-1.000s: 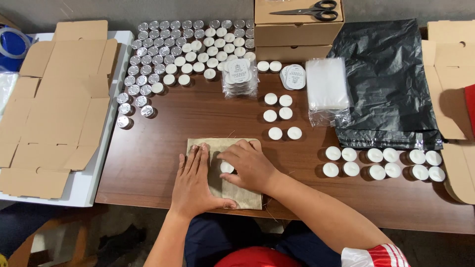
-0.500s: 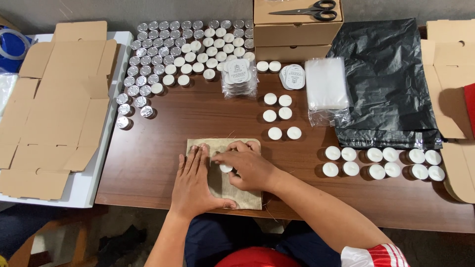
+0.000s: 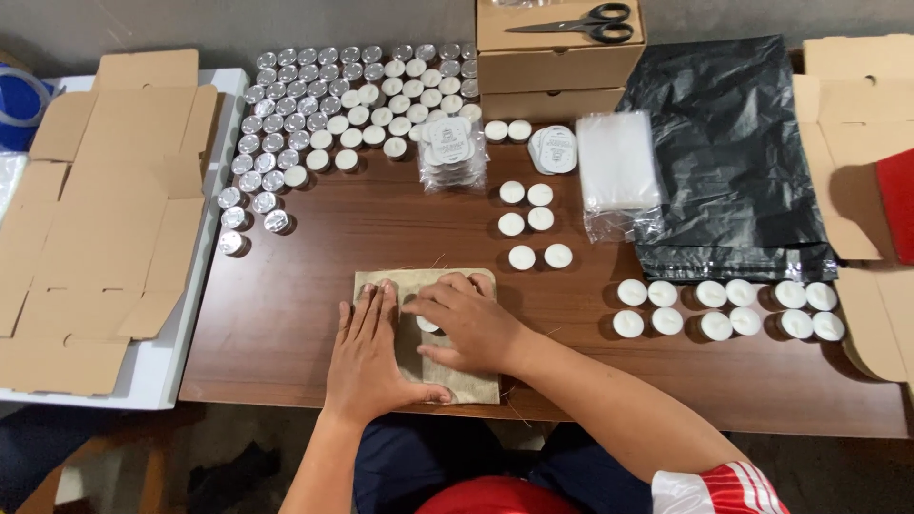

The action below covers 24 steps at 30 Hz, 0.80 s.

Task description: Cleaning the bottom of small tea light candle containers by rubbing them against a cloth and lining them up on a table.

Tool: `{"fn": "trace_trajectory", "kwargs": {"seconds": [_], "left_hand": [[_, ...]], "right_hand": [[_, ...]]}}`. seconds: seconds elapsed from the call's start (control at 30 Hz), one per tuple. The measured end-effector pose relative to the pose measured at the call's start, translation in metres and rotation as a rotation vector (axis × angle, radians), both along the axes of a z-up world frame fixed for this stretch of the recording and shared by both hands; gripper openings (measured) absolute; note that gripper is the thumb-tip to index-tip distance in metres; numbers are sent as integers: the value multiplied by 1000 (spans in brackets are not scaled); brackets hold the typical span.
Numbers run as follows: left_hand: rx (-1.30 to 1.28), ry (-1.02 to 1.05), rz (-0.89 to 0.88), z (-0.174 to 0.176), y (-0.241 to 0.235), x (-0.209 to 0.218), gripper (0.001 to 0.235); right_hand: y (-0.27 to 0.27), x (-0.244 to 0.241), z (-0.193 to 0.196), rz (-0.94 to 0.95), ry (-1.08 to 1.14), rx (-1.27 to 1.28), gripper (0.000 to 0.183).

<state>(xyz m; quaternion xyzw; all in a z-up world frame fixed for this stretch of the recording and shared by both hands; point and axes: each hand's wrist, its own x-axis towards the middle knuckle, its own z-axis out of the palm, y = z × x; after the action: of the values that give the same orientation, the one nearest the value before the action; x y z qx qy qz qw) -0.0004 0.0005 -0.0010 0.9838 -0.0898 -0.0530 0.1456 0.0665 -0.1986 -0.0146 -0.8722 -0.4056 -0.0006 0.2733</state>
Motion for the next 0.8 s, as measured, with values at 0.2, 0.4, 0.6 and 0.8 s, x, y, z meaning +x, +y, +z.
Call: {"fn": "trace_trajectory", "kwargs": {"seconds": [0.2,0.4,0.6,0.8], "left_hand": [[97,-167,-56,-24,7,-3,175],[98,-192,-77,-28,10,-3,172],[172,-298,-89,-34,10,-4,177],[136,-300,-74,-35,9,-4,176]], "right_hand": [[-17,13,-1,140,27,-3,46],[-93,8,65,-255,189,-318,57],[-128,-12,16,-462,-76,-232,37],[-139,-19,13,-702,-423,-449,70]]}}
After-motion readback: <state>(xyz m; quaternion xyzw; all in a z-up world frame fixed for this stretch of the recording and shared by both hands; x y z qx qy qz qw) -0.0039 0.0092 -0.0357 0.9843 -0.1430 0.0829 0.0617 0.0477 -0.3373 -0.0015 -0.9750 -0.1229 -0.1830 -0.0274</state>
